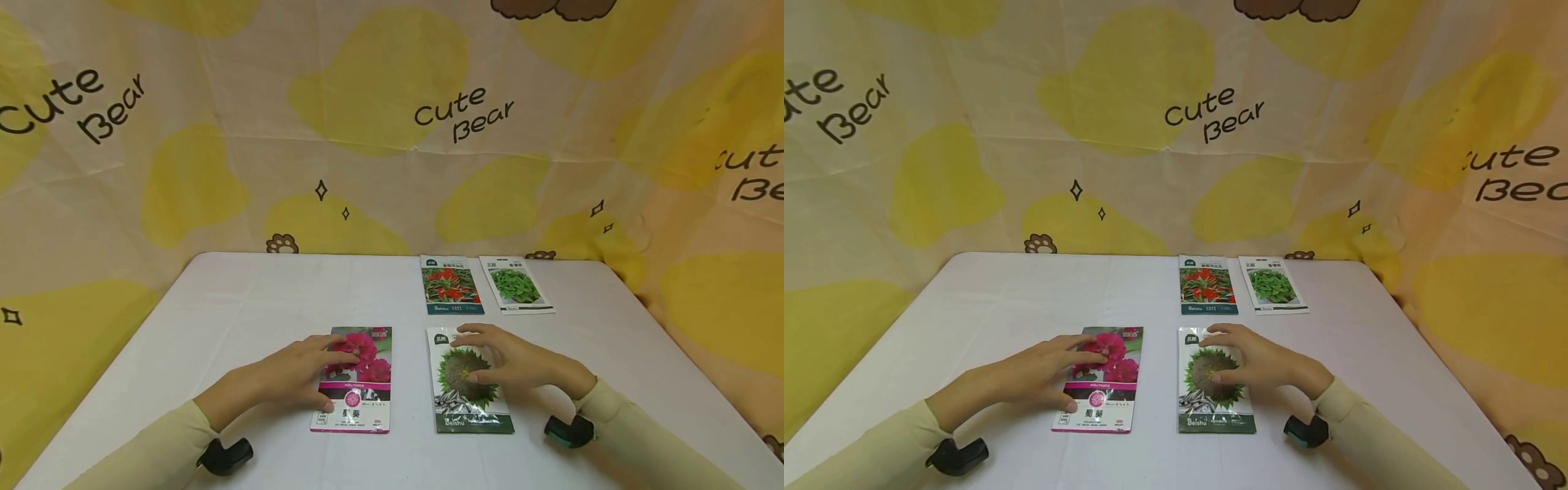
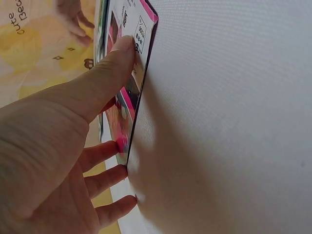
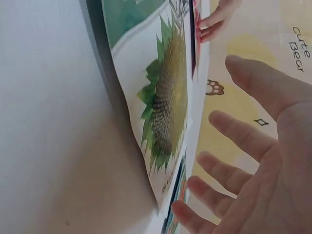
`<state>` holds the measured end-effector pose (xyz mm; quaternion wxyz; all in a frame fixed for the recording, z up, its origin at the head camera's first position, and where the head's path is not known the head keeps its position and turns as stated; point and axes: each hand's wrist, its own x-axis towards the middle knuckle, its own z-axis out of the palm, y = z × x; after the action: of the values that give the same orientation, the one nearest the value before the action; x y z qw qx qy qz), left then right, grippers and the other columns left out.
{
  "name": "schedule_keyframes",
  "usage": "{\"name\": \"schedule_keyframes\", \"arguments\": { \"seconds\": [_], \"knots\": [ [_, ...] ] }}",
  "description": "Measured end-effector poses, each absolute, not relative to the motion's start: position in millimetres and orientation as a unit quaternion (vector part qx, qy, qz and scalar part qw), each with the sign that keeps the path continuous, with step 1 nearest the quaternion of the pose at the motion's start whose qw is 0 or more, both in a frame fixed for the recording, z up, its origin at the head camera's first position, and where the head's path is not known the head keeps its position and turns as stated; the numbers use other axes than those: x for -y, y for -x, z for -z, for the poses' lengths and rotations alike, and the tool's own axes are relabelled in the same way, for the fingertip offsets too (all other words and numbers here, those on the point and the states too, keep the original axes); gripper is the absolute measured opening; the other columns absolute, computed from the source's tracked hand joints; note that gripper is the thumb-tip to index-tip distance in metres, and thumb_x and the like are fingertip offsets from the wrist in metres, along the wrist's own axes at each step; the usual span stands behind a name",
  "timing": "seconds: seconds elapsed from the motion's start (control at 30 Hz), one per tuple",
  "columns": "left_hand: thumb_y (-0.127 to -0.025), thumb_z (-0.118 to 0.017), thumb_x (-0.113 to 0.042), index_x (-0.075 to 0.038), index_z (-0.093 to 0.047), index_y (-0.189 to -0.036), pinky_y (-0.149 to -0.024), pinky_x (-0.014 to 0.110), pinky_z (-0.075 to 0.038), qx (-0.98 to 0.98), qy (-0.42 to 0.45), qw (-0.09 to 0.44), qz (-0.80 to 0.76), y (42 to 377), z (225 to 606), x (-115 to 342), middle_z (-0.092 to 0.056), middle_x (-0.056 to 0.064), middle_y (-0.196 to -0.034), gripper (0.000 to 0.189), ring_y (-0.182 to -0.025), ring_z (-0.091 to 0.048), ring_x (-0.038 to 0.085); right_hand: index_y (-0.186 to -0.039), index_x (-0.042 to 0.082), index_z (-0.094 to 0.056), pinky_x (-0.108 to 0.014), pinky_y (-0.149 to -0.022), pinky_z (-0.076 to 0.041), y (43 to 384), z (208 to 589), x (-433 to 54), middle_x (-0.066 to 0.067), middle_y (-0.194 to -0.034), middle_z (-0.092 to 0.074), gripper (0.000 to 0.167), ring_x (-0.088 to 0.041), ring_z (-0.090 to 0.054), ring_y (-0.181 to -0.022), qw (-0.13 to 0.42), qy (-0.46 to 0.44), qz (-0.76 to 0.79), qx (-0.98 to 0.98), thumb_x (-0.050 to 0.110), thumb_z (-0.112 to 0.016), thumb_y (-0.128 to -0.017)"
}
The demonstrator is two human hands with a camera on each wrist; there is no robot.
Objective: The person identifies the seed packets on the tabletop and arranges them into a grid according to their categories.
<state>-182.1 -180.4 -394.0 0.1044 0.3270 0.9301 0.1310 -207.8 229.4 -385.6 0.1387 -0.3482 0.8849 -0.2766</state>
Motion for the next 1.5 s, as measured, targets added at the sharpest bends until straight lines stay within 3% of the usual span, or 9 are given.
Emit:
{"name": "schedule_keyframes", "arguments": {
  "seconds": [0.47,0.73,0.9,1.5],
  "knots": [
    [-0.076,-0.085,-0.05,-0.029,-0.057,-0.143,-0.109,0.066,-0.042,-0.929,-0.33,0.104,-0.13,182.0,392.1,179.4,-0.043,0.017,-0.157,0.076,-0.141,-0.043,0.042,-0.138,0.012,-0.061,-0.076,-0.11,-0.03,229.7,385.8,-237.7,-0.023,-0.154,-0.044,0.05,-0.051,-0.035,-0.145,0.065,0.319,0.286,-0.901,0.028,-0.074,-0.093],
    [-0.075,-0.085,-0.05,-0.029,-0.057,-0.143,-0.109,0.067,-0.042,-0.929,-0.332,0.101,-0.13,181.5,392.3,180.0,-0.043,0.018,-0.157,0.076,-0.141,-0.044,0.043,-0.139,0.007,-0.059,-0.07,-0.11,-0.037,247.4,387.7,-242.0,-0.025,-0.151,-0.048,0.049,-0.049,-0.039,-0.143,0.033,0.316,0.287,-0.904,0.027,-0.071,-0.096],
    [-0.075,-0.085,-0.051,-0.029,-0.057,-0.143,-0.109,0.067,-0.042,-0.929,-0.332,0.1,-0.13,181.5,392.1,180.4,-0.043,0.018,-0.157,0.076,-0.141,-0.044,0.044,-0.141,0.005,-0.056,-0.067,-0.105,-0.044,261.2,386.1,-244.7,-0.027,-0.152,-0.044,0.05,-0.049,-0.041,-0.141,0.032,0.303,0.285,-0.909,0.026,-0.069,-0.097],
    [-0.075,-0.085,-0.051,-0.03,-0.056,-0.143,-0.11,0.066,-0.042,-0.93,-0.324,0.111,-0.134,183.2,393.6,179.2,-0.042,0.016,-0.157,0.077,-0.142,-0.042,0.042,-0.143,0.001,-0.053,-0.068,-0.108,-0.041,303.6,381.4,-247.0,-0.03,-0.154,-0.041,0.052,-0.051,-0.034,-0.145,0.019,0.26,0.264,-0.928,0.025,-0.067,-0.098]
  ]
}}
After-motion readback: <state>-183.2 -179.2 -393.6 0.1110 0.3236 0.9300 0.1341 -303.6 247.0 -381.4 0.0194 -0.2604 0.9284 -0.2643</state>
